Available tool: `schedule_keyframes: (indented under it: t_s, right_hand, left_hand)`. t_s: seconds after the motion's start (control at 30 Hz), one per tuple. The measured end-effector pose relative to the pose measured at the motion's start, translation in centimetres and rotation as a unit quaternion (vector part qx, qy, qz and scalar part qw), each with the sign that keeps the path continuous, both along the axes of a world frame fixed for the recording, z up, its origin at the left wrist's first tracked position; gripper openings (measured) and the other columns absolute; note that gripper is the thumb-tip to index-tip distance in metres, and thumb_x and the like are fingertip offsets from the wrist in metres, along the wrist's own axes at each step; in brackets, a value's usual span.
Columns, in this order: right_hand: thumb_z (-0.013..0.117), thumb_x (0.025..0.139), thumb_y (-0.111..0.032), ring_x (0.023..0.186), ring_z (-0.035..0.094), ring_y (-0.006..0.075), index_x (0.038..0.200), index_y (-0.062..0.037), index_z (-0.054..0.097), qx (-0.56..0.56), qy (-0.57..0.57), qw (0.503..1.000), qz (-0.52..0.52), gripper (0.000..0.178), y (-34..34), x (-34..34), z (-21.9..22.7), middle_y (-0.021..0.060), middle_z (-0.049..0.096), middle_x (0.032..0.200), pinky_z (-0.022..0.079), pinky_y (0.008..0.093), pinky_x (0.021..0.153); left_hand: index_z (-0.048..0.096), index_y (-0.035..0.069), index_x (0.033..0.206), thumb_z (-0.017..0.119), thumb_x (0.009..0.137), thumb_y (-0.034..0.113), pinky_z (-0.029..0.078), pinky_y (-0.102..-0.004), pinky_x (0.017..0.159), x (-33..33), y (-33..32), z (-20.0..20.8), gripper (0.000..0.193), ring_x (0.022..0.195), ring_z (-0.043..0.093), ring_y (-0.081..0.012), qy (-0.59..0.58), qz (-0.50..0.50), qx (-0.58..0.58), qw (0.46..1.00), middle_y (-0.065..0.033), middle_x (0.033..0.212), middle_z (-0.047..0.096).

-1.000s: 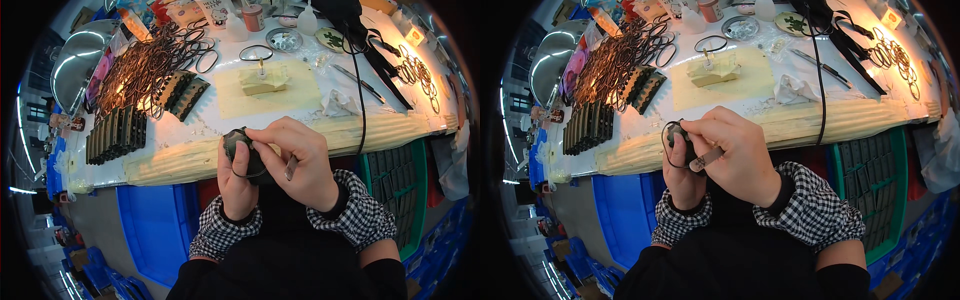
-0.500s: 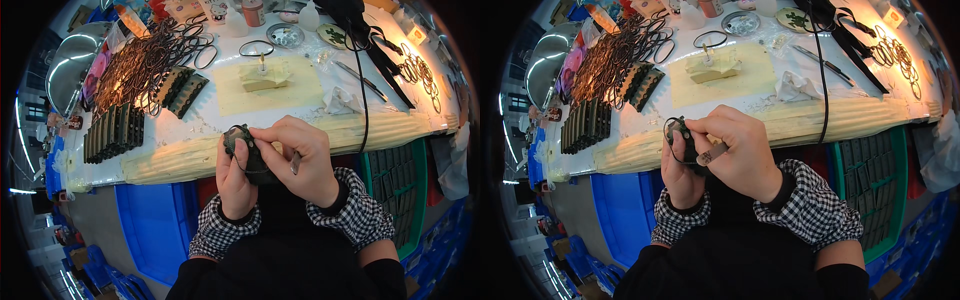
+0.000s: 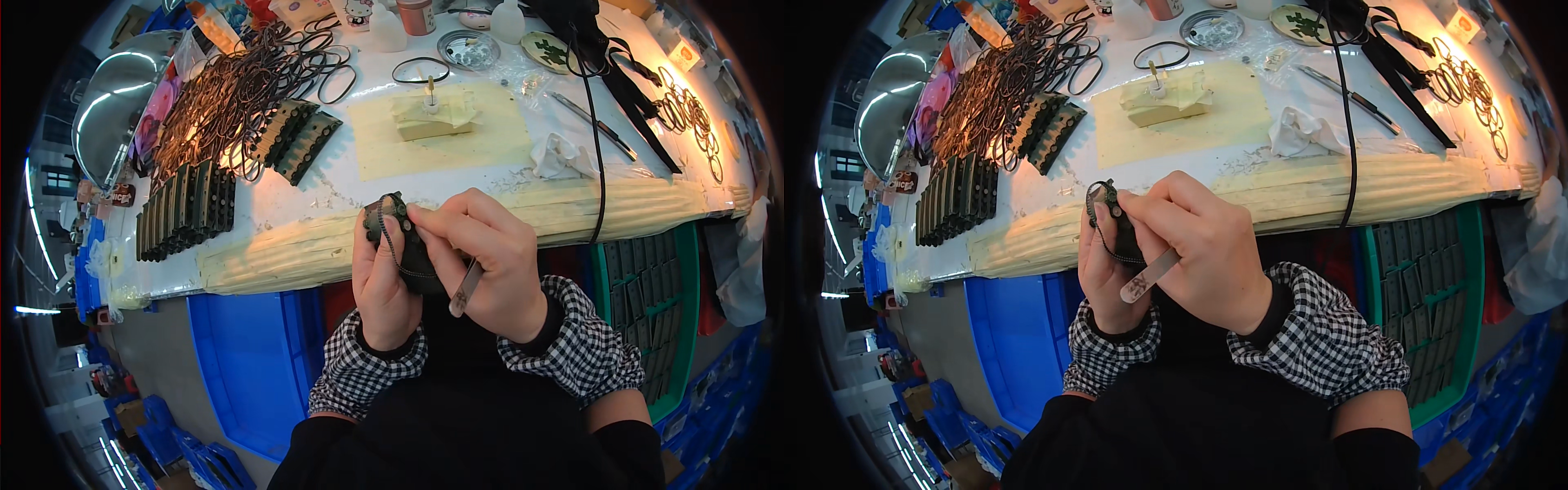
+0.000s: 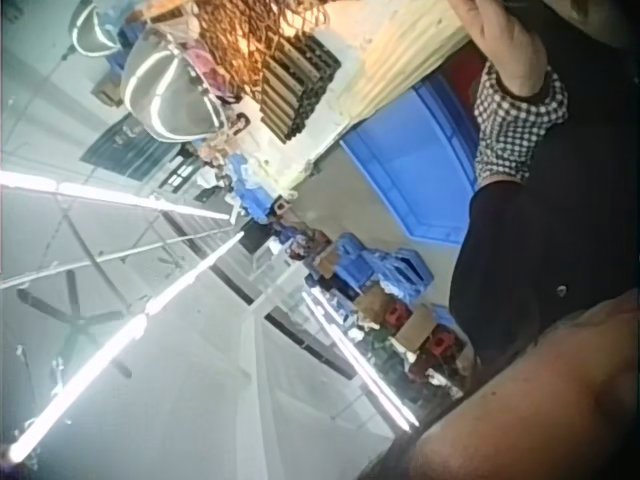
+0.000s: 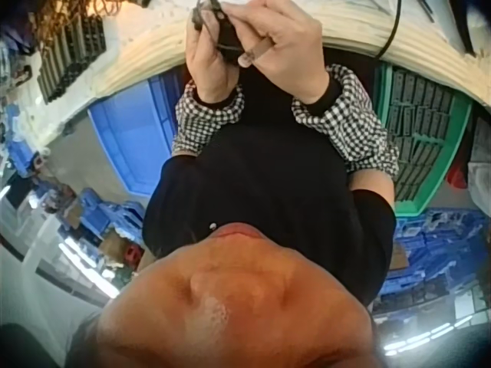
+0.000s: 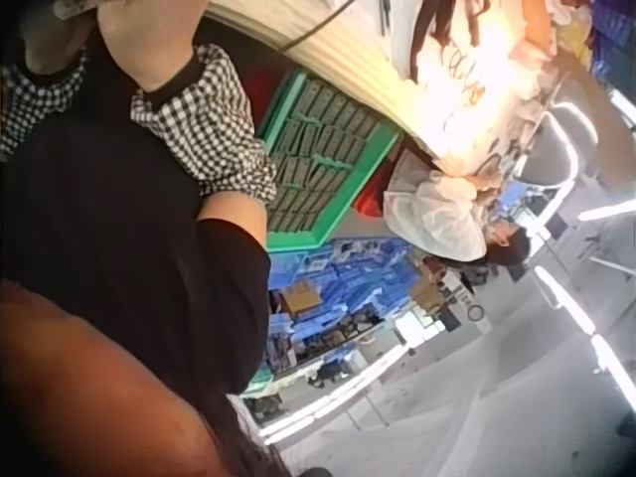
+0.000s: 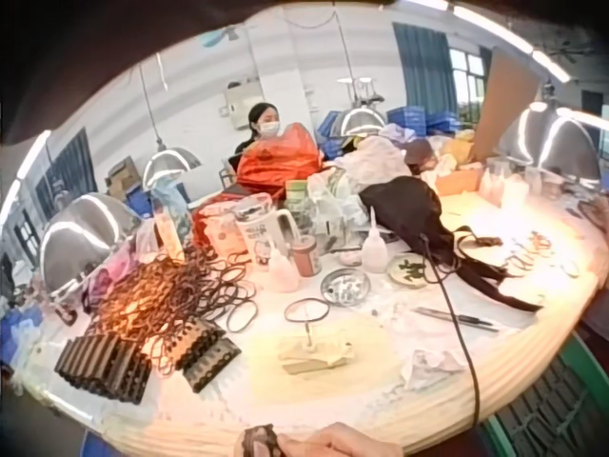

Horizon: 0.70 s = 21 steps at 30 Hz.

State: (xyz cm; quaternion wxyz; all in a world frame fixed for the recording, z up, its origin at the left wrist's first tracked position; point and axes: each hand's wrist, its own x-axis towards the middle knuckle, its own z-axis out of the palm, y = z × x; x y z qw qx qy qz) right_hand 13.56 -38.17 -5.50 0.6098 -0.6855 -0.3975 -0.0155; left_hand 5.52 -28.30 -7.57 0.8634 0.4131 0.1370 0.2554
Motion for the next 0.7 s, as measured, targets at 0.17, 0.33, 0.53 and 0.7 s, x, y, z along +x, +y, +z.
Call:
schedule_keyframes:
  t_s: [0.17, 0.33, 0.53, 0.7]
  right_hand:
    - [0.064, 0.082, 0.001, 0.071, 0.060, 0.0184, 0.099, 0.0004, 0.068, 0.005, 0.117, 0.992, 0.052, 0.017, -0.4, 0.3, 0.9, 0.0089, 0.059, 0.082, 0.048, 0.0266, 0.061]
    - [0.064, 0.082, 0.001, 0.071, 0.060, 0.0178, 0.099, 0.0008, 0.068, 0.009, 0.129, 0.990, 0.052, 0.017, -0.5, 0.4, 0.8, 0.0089, 0.060, 0.083, 0.048, 0.0261, 0.062]
    - [0.063, 0.080, 0.004, 0.062, 0.058, 0.0146, 0.104, -0.0008, 0.068, -0.029, 0.007, 0.998, 0.051, 0.025, -0.5, 0.7, 0.3, 0.0067, 0.059, 0.085, 0.046, 0.0258, 0.055]
    - [0.060, 0.080, 0.010, 0.059, 0.060, 0.0141, 0.112, -0.0003, 0.066, -0.041, -0.083, 0.993, 0.067, 0.034, -0.8, 1.0, -0.1, 0.0078, 0.057, 0.091, 0.047, 0.0260, 0.052]
  left_hand:
    - [0.049, 0.005, 0.117, 0.037, 0.103, 0.025, 0.049, -0.0290, 0.081, 0.0, 0.5, -0.1, 0.027, 0.093, 0.059, -0.0127, -0.016, -0.019, -0.019, 1.000, -0.0047, 0.102, 0.059]
    - [0.049, 0.005, 0.118, 0.037, 0.103, 0.025, 0.049, -0.0292, 0.083, 0.0, 0.4, -0.1, 0.027, 0.095, 0.059, -0.0132, -0.011, -0.019, -0.010, 1.000, -0.0053, 0.104, 0.059]
    - [0.048, 0.005, 0.120, 0.036, 0.103, 0.023, 0.051, -0.0307, 0.084, -0.2, 0.1, -0.1, 0.027, 0.097, 0.060, -0.0153, -0.013, -0.014, -0.021, 1.000, -0.0066, 0.107, 0.058]
    - [0.047, 0.006, 0.121, 0.036, 0.103, 0.022, 0.053, -0.0329, 0.084, -0.3, 0.2, -0.9, 0.027, 0.098, 0.060, -0.0170, -0.010, -0.003, -0.035, 0.999, -0.0076, 0.108, 0.058]
